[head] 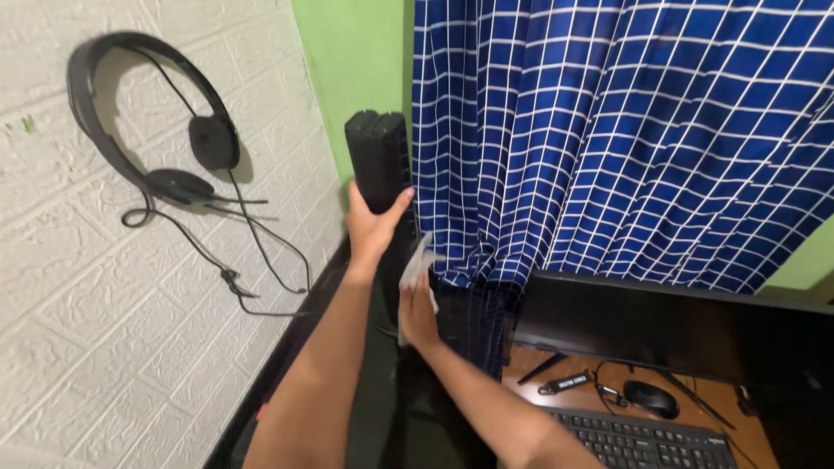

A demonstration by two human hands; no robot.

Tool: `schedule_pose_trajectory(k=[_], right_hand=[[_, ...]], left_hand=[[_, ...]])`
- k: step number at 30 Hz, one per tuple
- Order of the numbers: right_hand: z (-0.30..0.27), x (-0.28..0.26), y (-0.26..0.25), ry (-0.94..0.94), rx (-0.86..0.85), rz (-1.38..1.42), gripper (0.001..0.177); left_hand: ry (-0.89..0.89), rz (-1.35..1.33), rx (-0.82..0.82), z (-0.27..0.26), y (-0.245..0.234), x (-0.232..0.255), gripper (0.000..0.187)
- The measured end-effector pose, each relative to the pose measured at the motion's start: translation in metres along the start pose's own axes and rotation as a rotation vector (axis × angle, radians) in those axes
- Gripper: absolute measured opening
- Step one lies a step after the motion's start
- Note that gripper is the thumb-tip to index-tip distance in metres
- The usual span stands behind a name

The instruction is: Cleaning a computer case and speakers using a cleaning spray and a cloth.

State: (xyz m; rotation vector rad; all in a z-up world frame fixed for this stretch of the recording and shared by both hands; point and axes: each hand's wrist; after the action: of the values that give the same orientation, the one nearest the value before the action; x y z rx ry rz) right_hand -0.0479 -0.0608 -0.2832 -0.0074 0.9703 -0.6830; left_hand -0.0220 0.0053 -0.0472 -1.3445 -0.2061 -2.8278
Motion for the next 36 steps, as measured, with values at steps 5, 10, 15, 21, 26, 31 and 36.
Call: schedule_pose_trajectory(k=[5, 10, 15, 21, 26, 31, 36], right_hand=[[0.049, -0.040, -0.019, -0.124, 0.081, 0.128, 0.056], [0.122, -0.091, -0.041, -0.003, 0.125, 0.203, 0.054], [0.140, -0.130, -0.062, -0.359, 0.154, 0.058, 0.059], [0.076, -0.035, -0.012, -0.194, 0.184, 0.016, 0.053], [-0.024, 0.023, 0.000, -0.007, 0.029, -0.046, 0.055], [-0.039, 0.001, -0.015, 0.337, -0.149, -0.100, 0.058], [0.002, -0.018, -0.018, 0.279, -0.037, 0.069, 0.058]], left_hand=[[-0.142, 0.029, -0.036, -0.032, -0.017, -0.042, 0.064], [-0.152, 0.054, -0.068, -0.028, -0.018, -0.084, 0.059], [-0.061, 0.037, -0.123, -0.025, -0.022, -0.113, 0.060], [-0.131, 0.033, -0.134, -0.030, -0.023, -0.087, 0.063], [-0.138, 0.043, -0.131, -0.030, -0.023, -0.082, 0.066], [-0.144, 0.024, -0.126, -0.033, -0.022, -0.077, 0.068], [-0.107, 0.011, -0.113, -0.035, -0.018, -0.072, 0.068]])
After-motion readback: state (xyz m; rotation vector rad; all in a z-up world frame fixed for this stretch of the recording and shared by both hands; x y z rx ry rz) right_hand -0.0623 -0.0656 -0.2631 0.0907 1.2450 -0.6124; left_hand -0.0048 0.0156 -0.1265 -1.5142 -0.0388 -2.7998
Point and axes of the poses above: each hand's wrist, its own z-axis towards the middle knuckle, its own y-axis out of the palm, x = y × z, and after that the axes turned 11 degrees about -z, right-handed
